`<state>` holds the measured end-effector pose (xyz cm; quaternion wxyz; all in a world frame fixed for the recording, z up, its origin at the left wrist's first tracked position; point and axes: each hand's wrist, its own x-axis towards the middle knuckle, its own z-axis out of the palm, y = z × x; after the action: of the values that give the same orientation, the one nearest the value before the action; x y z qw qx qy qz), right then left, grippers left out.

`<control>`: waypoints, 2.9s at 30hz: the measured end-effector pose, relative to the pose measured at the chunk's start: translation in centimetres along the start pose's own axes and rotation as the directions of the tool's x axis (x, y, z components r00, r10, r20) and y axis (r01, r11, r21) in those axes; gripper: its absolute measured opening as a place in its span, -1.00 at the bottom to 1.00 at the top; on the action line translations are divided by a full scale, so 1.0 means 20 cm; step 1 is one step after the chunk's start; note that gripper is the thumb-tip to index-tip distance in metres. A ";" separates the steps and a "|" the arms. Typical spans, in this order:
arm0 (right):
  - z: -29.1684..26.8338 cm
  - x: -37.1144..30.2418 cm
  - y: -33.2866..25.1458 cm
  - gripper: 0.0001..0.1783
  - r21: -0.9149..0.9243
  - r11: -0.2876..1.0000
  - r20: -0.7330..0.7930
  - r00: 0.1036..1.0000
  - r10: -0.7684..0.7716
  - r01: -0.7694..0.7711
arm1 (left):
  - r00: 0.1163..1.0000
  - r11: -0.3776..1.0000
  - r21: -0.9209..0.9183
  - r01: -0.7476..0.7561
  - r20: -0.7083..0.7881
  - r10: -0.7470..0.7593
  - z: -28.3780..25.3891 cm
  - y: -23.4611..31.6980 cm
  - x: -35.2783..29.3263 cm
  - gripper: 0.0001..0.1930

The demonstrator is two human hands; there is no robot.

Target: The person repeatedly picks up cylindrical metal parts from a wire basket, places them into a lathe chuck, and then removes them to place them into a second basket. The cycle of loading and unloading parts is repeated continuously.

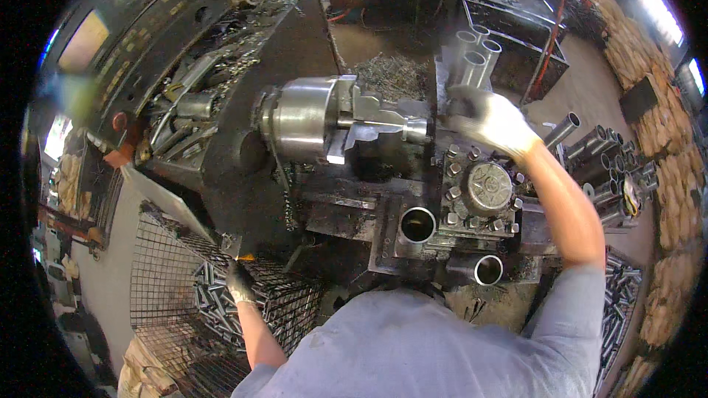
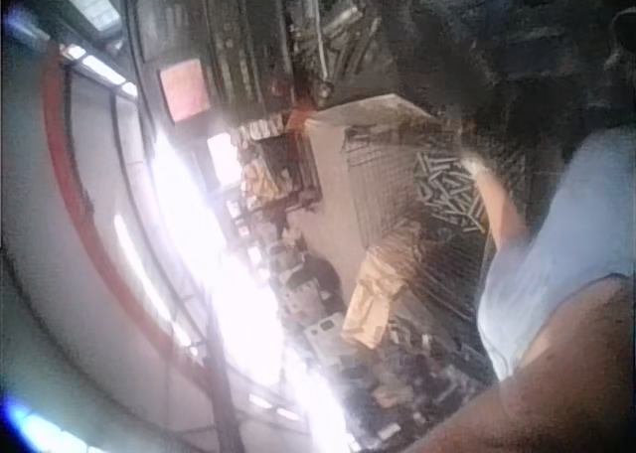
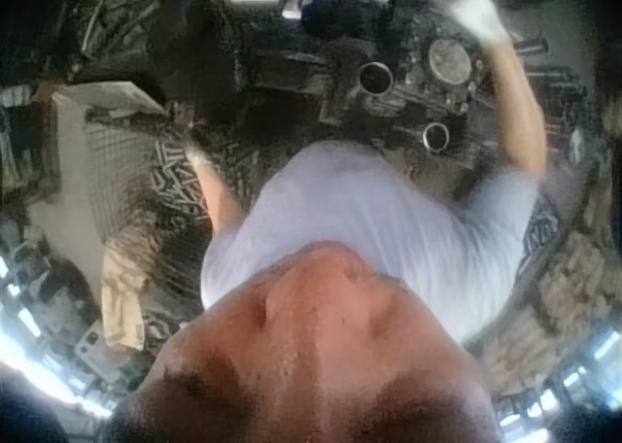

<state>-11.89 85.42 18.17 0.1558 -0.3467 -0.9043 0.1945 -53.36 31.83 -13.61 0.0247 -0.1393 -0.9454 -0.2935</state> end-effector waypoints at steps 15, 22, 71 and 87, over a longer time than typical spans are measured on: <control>0.23 -1.67 0.16 -0.60 0.267 0.896 -0.516 0.732 0.444 -0.355 | 0.897 0.845 0.400 -0.355 -0.107 0.428 -1.06 1.90 1.16 -0.23; 0.24 -1.86 -0.02 -0.64 0.426 0.817 -0.403 0.726 0.556 -0.389 | 0.460 0.640 0.131 -0.757 -0.589 0.664 -0.94 1.87 0.44 -0.53; 2.18 -4.45 -3.90 -0.22 0.946 -0.127 0.212 -0.867 -0.451 0.298 | -0.946 -0.033 -0.997 0.075 -0.082 0.315 -1.05 -0.61 -5.20 -0.31; 1.77 -5.02 -4.95 -0.63 0.959 -0.208 -0.258 -0.894 -0.366 -0.192 | -0.979 0.219 -0.955 0.202 -0.202 0.022 -1.79 -0.96 -4.84 -0.66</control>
<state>-11.33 -59.92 17.86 -0.3355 0.8097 -0.3652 0.3137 32.90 -27.46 -6.90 0.5644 0.8068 -0.1571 -0.0767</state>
